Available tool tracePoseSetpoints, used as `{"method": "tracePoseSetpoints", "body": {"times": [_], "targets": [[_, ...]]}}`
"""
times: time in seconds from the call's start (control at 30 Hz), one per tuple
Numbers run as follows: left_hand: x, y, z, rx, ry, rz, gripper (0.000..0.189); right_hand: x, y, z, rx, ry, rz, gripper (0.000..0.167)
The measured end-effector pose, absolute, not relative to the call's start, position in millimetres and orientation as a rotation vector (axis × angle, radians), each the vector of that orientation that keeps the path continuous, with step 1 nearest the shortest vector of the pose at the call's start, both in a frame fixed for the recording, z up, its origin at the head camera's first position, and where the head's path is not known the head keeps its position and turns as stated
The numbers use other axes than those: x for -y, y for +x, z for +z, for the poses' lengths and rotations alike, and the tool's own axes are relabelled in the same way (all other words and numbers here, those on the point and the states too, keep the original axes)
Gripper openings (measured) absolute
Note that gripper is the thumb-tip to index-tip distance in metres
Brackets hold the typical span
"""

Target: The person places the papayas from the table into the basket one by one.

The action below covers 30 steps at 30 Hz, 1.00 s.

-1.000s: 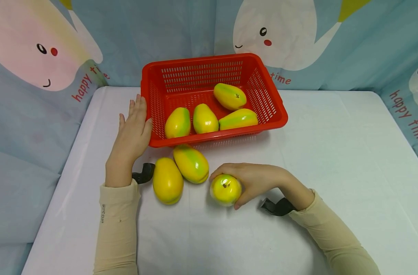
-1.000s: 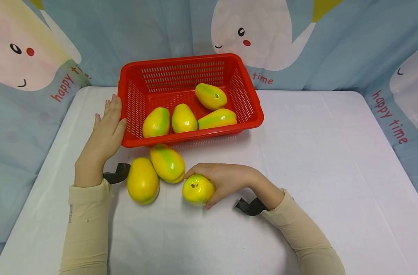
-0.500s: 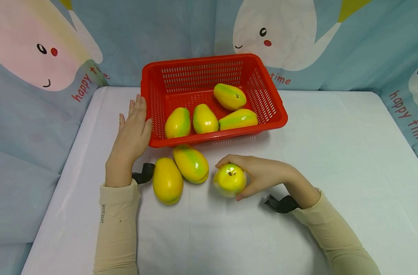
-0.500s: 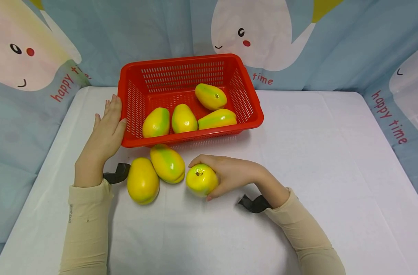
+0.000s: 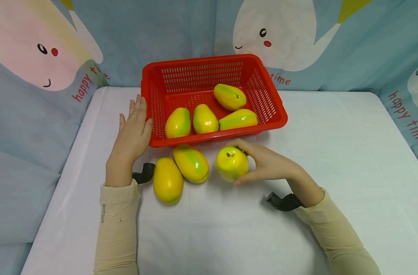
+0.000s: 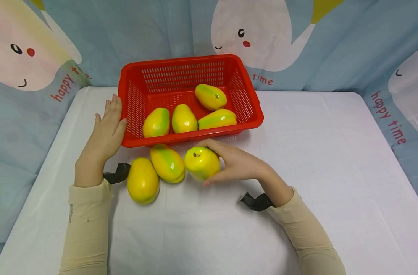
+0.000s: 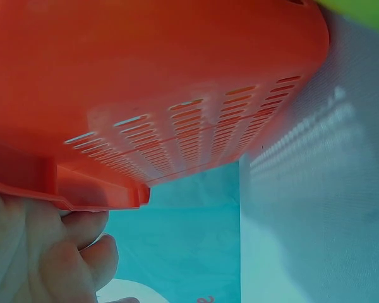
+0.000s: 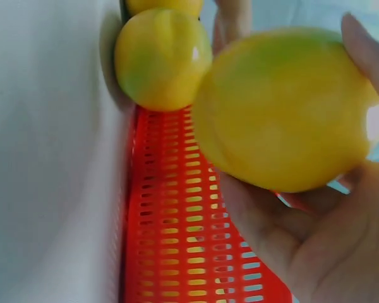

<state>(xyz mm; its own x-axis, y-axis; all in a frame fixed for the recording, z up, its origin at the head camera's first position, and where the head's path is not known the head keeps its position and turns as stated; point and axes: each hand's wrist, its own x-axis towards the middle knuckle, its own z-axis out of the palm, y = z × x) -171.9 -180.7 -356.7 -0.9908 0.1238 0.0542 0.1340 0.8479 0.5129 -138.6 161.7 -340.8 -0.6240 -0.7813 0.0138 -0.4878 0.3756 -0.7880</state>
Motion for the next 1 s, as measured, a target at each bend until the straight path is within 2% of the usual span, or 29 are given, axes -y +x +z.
{"method": "tracePoseSetpoints", "body": {"times": [0.53,1.0], "targets": [[181,-170,-355,3.009,-0.219,-0.836,0.060,-165,-152,-315,-2.434,-0.860,-1.438,0.079],[182,-170,-355,3.005,-0.210,-0.826,0.061,-149,-182,-310,-2.439,-0.675,-1.561,0.069]]}}
